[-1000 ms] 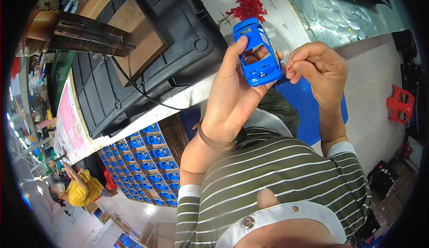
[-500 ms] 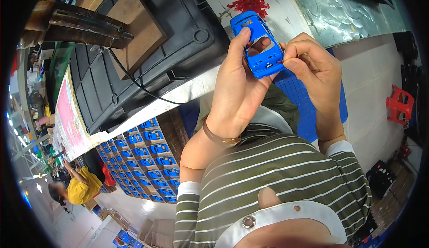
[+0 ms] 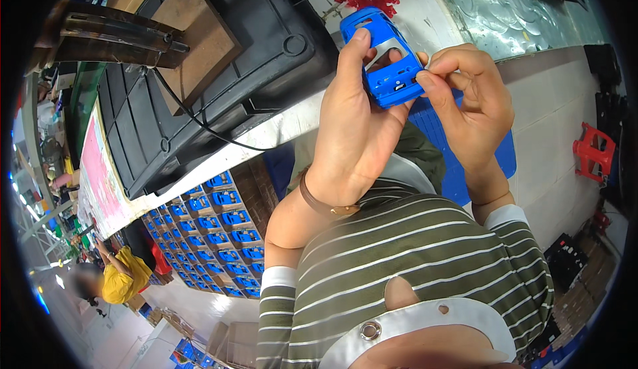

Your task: The person attaches small components to toy car bodies by hand, heat-stakes them against a heated tool, and places the assembled car bodies into a tray.

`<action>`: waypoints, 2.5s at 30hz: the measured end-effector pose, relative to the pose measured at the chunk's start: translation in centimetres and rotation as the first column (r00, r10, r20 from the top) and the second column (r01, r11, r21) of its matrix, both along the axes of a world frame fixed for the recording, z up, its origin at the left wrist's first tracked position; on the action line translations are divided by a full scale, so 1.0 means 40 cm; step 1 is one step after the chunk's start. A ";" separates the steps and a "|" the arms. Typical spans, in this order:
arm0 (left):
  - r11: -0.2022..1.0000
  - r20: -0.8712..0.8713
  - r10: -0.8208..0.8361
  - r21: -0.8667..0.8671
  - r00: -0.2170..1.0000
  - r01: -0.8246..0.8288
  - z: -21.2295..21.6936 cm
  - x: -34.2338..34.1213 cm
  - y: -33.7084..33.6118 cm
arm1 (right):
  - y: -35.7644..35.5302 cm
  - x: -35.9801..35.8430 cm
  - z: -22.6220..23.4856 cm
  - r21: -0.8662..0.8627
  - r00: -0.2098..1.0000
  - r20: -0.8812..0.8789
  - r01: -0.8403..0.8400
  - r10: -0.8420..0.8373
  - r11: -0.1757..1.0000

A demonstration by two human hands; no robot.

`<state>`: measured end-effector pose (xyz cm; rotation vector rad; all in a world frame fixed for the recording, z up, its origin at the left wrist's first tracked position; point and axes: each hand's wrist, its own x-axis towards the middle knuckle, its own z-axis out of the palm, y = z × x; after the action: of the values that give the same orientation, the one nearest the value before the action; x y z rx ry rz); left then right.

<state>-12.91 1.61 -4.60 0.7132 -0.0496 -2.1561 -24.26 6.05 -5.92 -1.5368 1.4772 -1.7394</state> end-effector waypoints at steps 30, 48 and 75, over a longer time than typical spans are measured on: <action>0.760 0.333 -0.312 -0.475 0.890 0.444 -0.054 0.103 0.019 | -0.055 -0.169 -0.058 0.191 0.923 -0.121 -0.340 0.366 0.921; 0.623 0.407 0.423 -0.780 0.810 0.066 -0.016 0.216 0.017 | 0.015 0.013 0.129 0.296 0.775 0.482 -0.582 0.408 0.757; 0.985 -0.055 0.029 -0.166 0.998 -0.038 0.099 0.328 -0.056 | -0.172 0.160 0.264 0.211 0.897 -0.293 -0.278 0.332 0.937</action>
<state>0.21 -0.64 -0.65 0.5566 -0.1872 -2.1087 -17.86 -0.82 4.64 -1.9129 1.3864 -1.1965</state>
